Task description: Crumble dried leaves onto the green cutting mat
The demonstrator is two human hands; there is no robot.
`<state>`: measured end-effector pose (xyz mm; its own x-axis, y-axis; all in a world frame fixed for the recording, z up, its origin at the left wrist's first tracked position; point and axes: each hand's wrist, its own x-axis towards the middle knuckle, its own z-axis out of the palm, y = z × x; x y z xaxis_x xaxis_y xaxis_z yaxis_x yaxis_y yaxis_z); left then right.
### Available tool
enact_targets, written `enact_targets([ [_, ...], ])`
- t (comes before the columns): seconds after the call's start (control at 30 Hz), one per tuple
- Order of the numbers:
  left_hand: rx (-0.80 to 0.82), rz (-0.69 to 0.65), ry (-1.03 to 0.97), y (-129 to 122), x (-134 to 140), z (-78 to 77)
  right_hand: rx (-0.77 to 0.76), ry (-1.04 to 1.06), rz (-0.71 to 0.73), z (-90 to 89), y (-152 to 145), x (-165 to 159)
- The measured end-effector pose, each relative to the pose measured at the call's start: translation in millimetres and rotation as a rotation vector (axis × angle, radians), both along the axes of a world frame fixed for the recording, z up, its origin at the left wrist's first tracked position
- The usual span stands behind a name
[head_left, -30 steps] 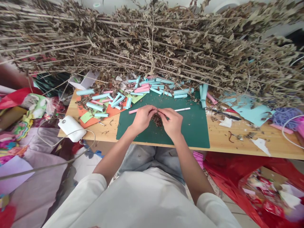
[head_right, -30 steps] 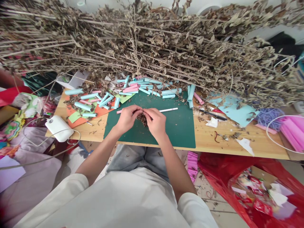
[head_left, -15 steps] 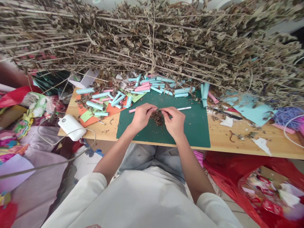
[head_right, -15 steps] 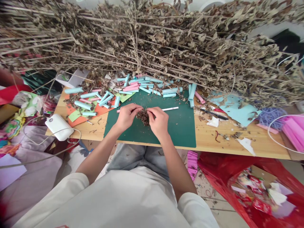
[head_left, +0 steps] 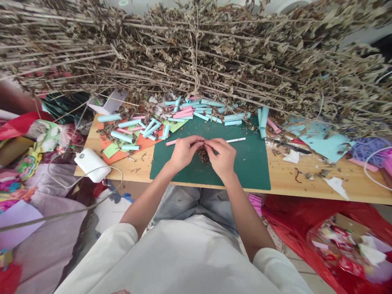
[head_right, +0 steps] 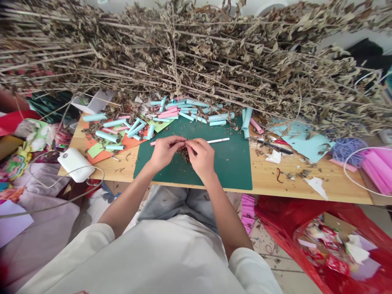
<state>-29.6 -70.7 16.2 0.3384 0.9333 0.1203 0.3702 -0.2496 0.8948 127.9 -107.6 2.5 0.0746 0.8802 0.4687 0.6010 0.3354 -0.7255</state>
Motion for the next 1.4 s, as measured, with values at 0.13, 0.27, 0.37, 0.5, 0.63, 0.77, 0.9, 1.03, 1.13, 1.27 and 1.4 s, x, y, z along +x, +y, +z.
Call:
enact_targets([
  [0.13,0.066,-0.071,0.054,1.4,-2.0,2.7,-0.038,-0.093,-0.026,-2.3,0.9,2.6],
  [0.27,0.225,-0.150,0.136,4.0,-6.0,4.3,-0.113,-0.183,0.045,-4.2,1.0,6.2],
  [0.37,0.259,-0.138,0.149,5.9,-8.5,5.2,-0.113,-0.133,0.039,-4.2,0.3,6.9],
  [0.5,0.208,-0.069,0.117,7.6,-9.2,7.1,-0.118,-0.048,0.048,-2.6,0.4,7.5],
  [0.63,0.152,-0.047,0.057,7.6,-8.7,9.1,-0.124,-0.076,0.041,0.6,1.1,9.5],
  [0.77,-0.008,-0.007,-0.099,4.8,-7.0,7.7,-0.142,0.019,0.039,5.5,-0.4,8.6],
  [0.9,-0.310,0.002,-0.417,0.4,-1.8,5.7,-0.229,0.299,0.120,7.4,-1.7,2.4],
  [1.03,-0.405,0.043,-0.519,-2.0,3.0,7.5,-0.301,0.441,0.166,8.4,-0.6,-4.2],
  [1.13,-0.384,0.011,-0.505,-2.1,3.7,7.4,-0.328,0.448,0.112,11.1,-0.2,-5.8],
  [1.27,-0.216,0.037,-0.312,0.1,-0.2,3.7,-0.285,0.318,0.001,12.6,-0.3,-1.5],
  [1.4,0.121,-0.063,-0.008,5.4,-9.4,7.0,-0.269,0.147,-0.016,8.1,0.2,7.4],
])
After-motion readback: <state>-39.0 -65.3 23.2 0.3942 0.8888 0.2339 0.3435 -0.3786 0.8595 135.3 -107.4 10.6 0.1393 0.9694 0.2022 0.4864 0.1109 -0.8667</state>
